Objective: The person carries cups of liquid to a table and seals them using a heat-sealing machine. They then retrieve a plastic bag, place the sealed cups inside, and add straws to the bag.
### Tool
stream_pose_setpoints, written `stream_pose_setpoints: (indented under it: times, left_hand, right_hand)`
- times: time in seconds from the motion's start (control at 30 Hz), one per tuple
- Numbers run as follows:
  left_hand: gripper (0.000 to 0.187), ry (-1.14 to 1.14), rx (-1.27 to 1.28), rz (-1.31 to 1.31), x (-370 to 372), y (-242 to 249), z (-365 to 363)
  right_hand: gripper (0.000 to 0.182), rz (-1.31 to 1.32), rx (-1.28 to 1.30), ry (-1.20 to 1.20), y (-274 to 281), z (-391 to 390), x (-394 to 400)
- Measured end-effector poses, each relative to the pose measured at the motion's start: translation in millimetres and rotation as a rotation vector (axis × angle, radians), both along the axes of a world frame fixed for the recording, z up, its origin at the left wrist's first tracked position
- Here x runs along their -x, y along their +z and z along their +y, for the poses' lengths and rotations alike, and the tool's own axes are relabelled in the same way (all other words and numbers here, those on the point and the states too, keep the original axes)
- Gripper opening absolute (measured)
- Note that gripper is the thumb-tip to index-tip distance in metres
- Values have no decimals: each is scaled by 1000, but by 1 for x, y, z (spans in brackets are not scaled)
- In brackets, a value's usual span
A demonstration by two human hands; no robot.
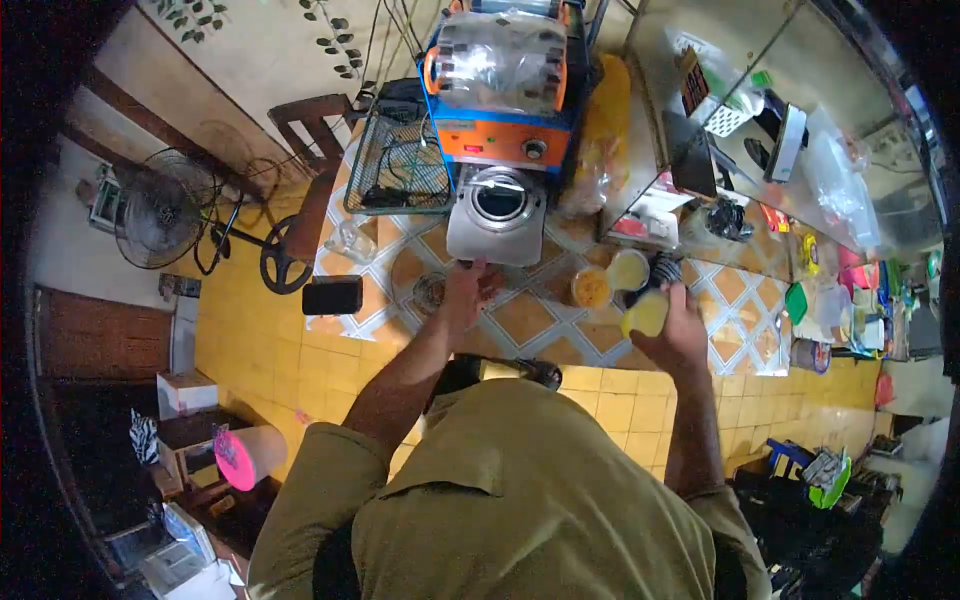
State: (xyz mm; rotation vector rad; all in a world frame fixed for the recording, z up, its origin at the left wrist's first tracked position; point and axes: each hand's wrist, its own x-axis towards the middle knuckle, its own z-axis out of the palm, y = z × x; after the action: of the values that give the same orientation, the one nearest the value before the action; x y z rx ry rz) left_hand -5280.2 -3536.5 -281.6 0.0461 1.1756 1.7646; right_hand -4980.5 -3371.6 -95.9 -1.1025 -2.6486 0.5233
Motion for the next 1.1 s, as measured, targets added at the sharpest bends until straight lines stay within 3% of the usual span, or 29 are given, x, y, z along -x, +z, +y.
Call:
stream_pose_setpoints:
  times: [0.13, 0.2, 0.27, 0.37, 0.4, 0.43, 0.47, 0.53, 0.57, 0.6, 0.67, 0.7, 0.8, 0.93, 1.0, 1.07, 1.1]
  left_hand:
    - [19, 74, -24, -47, -12, 11, -14]
    - [17, -50, 58, -134, 1, 7, -18]
    - [20, -176, -108, -164, 13, -4, -31]
    - [33, -382, -198, -164, 27, 20, -45]
    - [36, -521, -210, -364, 58, -26, -50]
    - [39, -662, -194, -553, 87, -72, -55]
    - [44, -303, -65, -261, 76, -45, -70]
    - [48, -562, -413, -511, 119, -88, -95]
    - [50, -650, -518, -593, 140, -102, -108]
    - [52, -751, -514, -885, 148, -101, -112]
    - [54, -844, -503, -1180, 154, -104, -133]
    - [53, -821, -456, -1210, 159, -102, -145]
    - [52, -674, -331, -820, 158, -90, -152]
    - [50, -712, -86, -58, 127, -52, -137]
    - [49, -815, 111, 542, 111, -25, -154]
    - [48, -813, 260, 746, 99, -1, -168]
    - [48, -793, 309, 716, 93, 12, -173]
  right_hand:
    - [76, -47, 59, 10, 48, -9, 43]
    - [76, -9, 27, 37, 53, -14, 67]
    - [75, 118, -81, 237, 50, -17, 95]
    - [71, 63, 153, -6, 35, -35, 140]
    - [71, 320, 112, 82, 4, -28, 150]
    - [76, 287, 135, 51, 1, -27, 175]
    - [80, 232, 216, 2, 10, -29, 196]
    - [90, 166, 337, -71, 22, -31, 230]
    - [90, 144, 234, -66, 15, -31, 244]
    - [89, 122, 129, -65, 9, -31, 257]
    - [87, 151, -173, -36, -17, -26, 279]
    - [86, 158, -275, -30, -32, -23, 291]
    - [80, 309, 85, -295, -36, -27, 310]
    - [66, 82, -45, -49, -14, -27, 293]
    - [52, 177, -425, -31, -34, -34, 288]
    - [64, -1, -86, 68, 31, -45, 285]
    - [69, 61, -124, 26, 12, -36, 291]
